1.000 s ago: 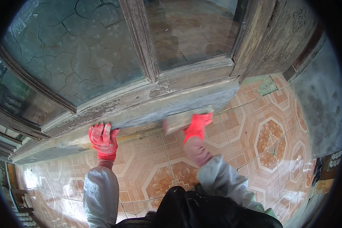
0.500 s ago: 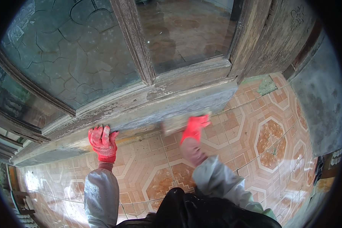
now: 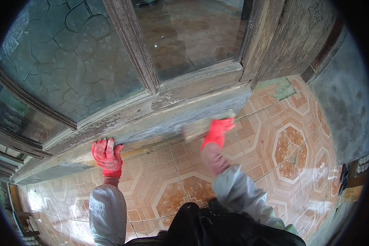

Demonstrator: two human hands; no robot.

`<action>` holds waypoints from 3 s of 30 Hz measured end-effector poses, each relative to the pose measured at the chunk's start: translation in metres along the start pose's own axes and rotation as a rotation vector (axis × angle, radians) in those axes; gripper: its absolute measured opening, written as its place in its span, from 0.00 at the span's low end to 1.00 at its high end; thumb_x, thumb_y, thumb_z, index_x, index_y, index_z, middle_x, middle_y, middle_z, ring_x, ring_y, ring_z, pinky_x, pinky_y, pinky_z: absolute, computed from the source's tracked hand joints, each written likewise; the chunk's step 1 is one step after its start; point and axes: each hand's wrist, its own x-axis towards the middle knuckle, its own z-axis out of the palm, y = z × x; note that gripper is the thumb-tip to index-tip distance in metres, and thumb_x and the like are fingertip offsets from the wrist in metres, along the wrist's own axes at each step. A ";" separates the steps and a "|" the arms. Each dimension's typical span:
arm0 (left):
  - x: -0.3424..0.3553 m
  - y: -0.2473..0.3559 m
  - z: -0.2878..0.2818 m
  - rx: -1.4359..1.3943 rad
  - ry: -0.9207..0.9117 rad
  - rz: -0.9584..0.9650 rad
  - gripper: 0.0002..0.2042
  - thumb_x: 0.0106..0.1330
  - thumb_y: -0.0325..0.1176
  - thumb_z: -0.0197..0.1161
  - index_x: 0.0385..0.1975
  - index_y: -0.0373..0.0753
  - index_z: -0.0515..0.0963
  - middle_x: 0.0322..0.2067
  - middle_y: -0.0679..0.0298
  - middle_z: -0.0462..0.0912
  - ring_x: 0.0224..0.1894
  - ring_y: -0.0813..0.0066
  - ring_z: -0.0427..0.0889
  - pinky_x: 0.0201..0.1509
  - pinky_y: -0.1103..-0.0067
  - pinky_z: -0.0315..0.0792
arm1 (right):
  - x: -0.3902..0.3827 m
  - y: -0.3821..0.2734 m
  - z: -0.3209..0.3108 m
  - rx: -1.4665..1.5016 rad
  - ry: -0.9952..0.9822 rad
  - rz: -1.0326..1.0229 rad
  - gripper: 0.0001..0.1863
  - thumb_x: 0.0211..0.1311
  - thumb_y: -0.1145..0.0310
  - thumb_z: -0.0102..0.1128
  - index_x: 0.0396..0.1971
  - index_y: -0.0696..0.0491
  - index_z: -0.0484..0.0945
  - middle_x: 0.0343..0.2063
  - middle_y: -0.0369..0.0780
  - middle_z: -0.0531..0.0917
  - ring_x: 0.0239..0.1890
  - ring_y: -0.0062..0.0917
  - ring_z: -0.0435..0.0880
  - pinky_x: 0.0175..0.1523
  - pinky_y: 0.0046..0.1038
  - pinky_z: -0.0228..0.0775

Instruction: The person sands the wooden frame of a window using a sanding block.

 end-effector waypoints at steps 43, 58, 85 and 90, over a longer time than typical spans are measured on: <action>0.004 0.006 0.004 0.002 0.011 -0.023 0.18 0.57 0.45 0.67 0.44 0.45 0.75 0.42 0.62 0.71 0.46 0.59 0.72 0.54 0.57 0.66 | -0.034 -0.014 -0.001 -0.041 -0.061 0.263 0.32 0.62 0.57 0.55 0.64 0.48 0.56 0.52 0.42 0.71 0.55 0.31 0.70 0.56 0.40 0.67; 0.001 0.004 0.001 0.028 0.027 -0.017 0.19 0.56 0.44 0.68 0.44 0.45 0.74 0.42 0.62 0.71 0.46 0.59 0.72 0.54 0.57 0.66 | -0.026 -0.014 0.003 -0.159 -0.027 -0.007 0.40 0.61 0.54 0.57 0.68 0.42 0.46 0.58 0.37 0.66 0.57 0.28 0.68 0.59 0.34 0.64; 0.012 0.020 -0.005 -0.030 0.000 -0.108 0.21 0.53 0.35 0.70 0.47 0.43 0.74 0.45 0.59 0.71 0.51 0.54 0.70 0.59 0.56 0.63 | -0.027 -0.057 0.027 -0.222 0.094 -0.129 0.29 0.71 0.65 0.40 0.68 0.49 0.46 0.59 0.45 0.65 0.56 0.32 0.68 0.61 0.37 0.61; 0.015 0.051 -0.070 -0.240 -0.192 -0.512 0.16 0.54 0.26 0.68 0.43 0.40 0.77 0.41 0.57 0.76 0.48 0.56 0.75 0.56 0.66 0.67 | 0.057 -0.073 -0.005 -0.149 0.103 -0.318 0.38 0.66 0.67 0.48 0.71 0.51 0.39 0.64 0.52 0.54 0.59 0.35 0.65 0.65 0.34 0.57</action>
